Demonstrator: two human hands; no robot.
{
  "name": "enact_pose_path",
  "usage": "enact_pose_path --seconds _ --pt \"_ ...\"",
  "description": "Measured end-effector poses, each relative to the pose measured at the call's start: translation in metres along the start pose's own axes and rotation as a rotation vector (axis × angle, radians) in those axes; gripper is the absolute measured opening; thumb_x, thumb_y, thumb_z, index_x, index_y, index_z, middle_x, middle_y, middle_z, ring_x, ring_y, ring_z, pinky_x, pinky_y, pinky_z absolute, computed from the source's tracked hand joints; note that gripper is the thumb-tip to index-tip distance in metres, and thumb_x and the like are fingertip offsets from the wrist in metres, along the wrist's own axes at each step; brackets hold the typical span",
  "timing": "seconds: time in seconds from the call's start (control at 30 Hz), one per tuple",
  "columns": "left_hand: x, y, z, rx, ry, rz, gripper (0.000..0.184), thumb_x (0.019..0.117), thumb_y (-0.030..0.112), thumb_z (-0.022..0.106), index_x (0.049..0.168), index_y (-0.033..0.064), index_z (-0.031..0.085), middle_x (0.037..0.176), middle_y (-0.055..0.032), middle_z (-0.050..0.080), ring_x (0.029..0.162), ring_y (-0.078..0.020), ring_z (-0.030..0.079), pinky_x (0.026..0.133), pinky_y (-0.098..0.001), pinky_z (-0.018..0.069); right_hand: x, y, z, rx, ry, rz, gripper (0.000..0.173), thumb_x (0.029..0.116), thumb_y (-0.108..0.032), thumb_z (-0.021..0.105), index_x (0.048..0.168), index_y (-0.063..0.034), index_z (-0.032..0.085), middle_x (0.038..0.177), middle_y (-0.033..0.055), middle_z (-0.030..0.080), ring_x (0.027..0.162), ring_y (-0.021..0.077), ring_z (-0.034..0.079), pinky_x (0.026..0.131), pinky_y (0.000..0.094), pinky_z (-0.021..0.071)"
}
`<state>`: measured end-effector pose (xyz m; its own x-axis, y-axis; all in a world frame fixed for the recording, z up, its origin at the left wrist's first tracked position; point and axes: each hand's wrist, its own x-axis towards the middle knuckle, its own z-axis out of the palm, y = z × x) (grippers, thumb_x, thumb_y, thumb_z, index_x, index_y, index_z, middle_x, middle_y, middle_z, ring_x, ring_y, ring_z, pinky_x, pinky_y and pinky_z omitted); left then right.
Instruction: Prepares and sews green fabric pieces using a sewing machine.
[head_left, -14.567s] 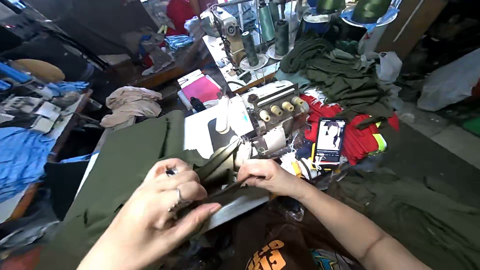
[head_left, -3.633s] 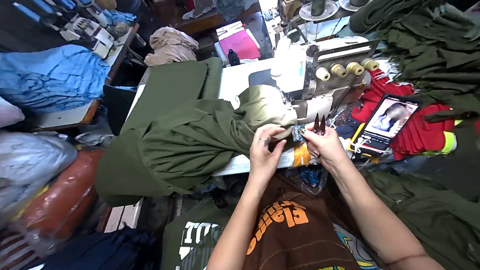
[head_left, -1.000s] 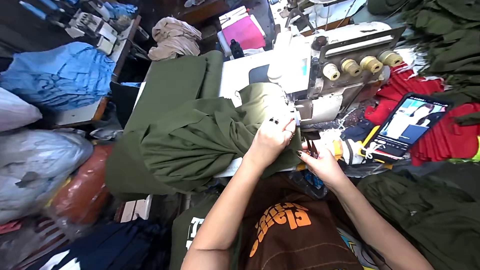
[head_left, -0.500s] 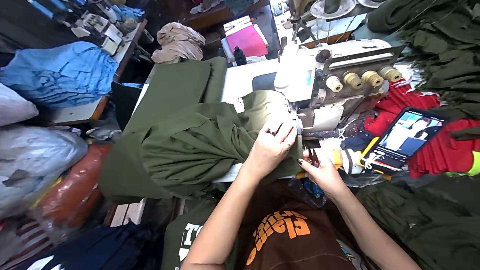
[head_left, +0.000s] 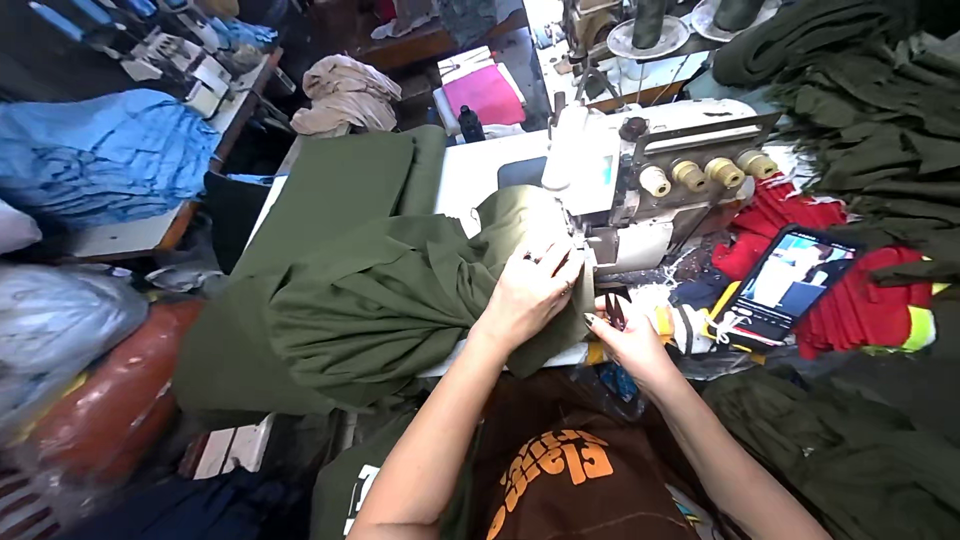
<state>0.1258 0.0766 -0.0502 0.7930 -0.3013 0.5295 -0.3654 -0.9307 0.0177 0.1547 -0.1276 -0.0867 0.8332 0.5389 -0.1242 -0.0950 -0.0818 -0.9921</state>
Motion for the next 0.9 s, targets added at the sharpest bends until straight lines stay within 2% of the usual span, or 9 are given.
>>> enact_pose_path --seconds 0.13,0.23,0.37,0.57,0.9 --pt "-0.0018 -0.0070 -0.0005 -0.052 0.009 -0.009 0.032 0.1029 0.021 0.056 0.130 0.0118 0.071 0.139 -0.0113 0.065 0.133 -0.0276 0.058 0.113 -0.0471 0.0428 0.0027 -0.0003 0.0018 -0.007 0.006 -0.031 0.024 0.0966 -0.011 0.064 0.117 -0.0001 0.063 0.080 -0.0020 0.060 0.056 0.0005 0.048 0.050 0.0160 0.0412" --pt "-0.0054 -0.0070 -0.0022 -0.110 0.011 -0.053 0.033 0.1032 0.023 0.055 0.130 0.0100 0.070 0.138 -0.0091 0.065 0.132 -0.0245 0.058 0.112 -0.0440 0.0444 0.0001 0.0022 0.0030 0.025 0.018 -0.036 0.025 0.0964 -0.009 0.064 0.119 0.0006 0.062 0.082 -0.0020 0.060 0.056 0.0000 0.048 0.050 0.0153 0.0412" --pt "-0.0036 -0.0053 -0.0015 -0.099 0.002 -0.065 0.034 0.1033 0.022 0.053 0.131 0.0139 0.071 0.139 -0.0071 0.065 0.131 -0.0229 0.059 0.109 -0.0442 0.0462 -0.0012 0.0032 0.0031 0.032 0.029 -0.036 0.025 0.0962 -0.009 0.064 0.119 0.0005 0.062 0.083 -0.0022 0.060 0.056 0.0001 0.048 0.050 0.0150 0.0412" --pt "-0.0022 -0.0063 -0.0033 -0.107 -0.007 -0.056 0.034 0.1024 0.020 0.053 0.131 0.0149 0.070 0.139 -0.0072 0.065 0.132 -0.0236 0.058 0.112 -0.0441 0.0442 -0.0001 0.0022 0.0035 0.055 0.019 -0.015 0.025 0.0963 -0.008 0.064 0.120 0.0002 0.061 0.079 -0.0032 0.058 0.052 -0.0002 0.045 0.047 0.0151 0.0399" --pt "-0.0024 -0.0103 -0.0023 -0.091 -0.012 -0.025 0.034 0.1031 0.020 0.052 0.132 0.0186 0.070 0.140 -0.0072 0.064 0.132 -0.0235 0.058 0.109 -0.0447 0.0452 0.0008 0.0031 0.0029 0.026 0.013 -0.017 0.027 0.0969 -0.009 0.064 0.122 0.0005 0.060 0.082 -0.0025 0.060 0.054 0.0002 0.047 0.048 0.0156 0.0406"
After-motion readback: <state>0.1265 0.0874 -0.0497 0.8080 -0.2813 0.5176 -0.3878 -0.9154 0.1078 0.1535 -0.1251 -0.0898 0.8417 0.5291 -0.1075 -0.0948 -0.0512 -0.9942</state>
